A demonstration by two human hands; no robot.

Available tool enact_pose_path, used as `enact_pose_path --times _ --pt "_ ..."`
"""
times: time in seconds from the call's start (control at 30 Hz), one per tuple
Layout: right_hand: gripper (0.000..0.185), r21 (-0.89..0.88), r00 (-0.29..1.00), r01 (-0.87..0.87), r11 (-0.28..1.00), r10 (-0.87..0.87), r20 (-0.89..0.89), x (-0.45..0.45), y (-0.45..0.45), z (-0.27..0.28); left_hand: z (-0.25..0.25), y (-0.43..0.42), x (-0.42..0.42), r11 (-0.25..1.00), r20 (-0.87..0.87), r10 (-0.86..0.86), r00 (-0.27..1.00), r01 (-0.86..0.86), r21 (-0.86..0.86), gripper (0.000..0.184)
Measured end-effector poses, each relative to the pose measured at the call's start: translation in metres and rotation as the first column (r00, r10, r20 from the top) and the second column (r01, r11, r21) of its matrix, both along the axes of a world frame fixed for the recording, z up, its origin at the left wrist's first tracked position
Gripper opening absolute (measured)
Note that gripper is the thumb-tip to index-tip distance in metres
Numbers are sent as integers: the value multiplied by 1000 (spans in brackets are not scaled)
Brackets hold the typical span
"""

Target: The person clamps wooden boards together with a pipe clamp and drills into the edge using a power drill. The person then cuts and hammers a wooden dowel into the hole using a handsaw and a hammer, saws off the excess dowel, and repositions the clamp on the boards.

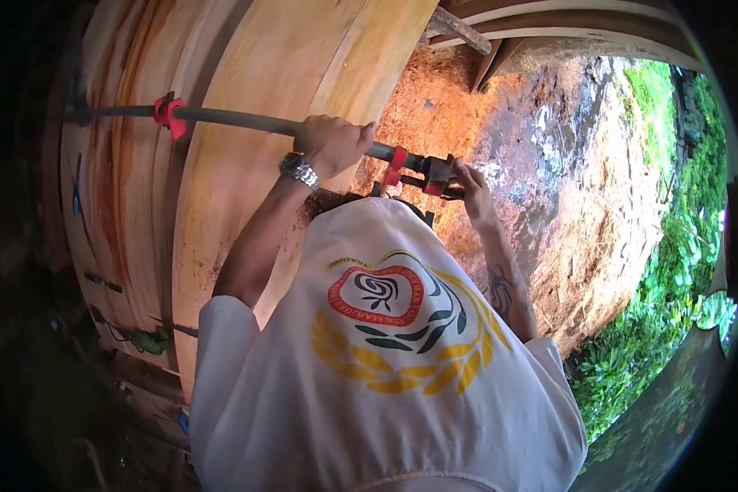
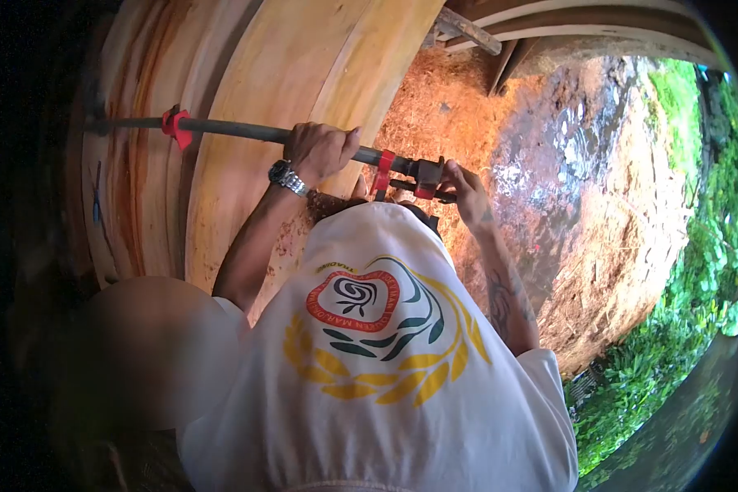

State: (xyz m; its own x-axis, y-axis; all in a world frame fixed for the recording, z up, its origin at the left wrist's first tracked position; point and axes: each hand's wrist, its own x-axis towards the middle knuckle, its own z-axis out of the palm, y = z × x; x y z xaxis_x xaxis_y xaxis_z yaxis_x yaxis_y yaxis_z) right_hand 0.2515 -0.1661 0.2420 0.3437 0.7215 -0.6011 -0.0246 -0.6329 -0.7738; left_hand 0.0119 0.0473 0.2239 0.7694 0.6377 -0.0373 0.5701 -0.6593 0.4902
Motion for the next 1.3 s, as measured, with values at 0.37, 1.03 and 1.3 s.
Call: enact_pose_path --times 0.37,1.03,1.3 --pt "45 -347 988 -53 936 -1 -153 17 -10 -23 -55 -30 4 1000 214 8 977 -13 20 38" --pt "61 13 876 -397 918 375 304 -5 15 -31 -100 -46 -23 985 290 -155 944 123 124 30" --pt "40 -131 747 -607 784 618 245 -49 19 -33 -92 -1 -87 949 403 298 865 -315 -26 14"
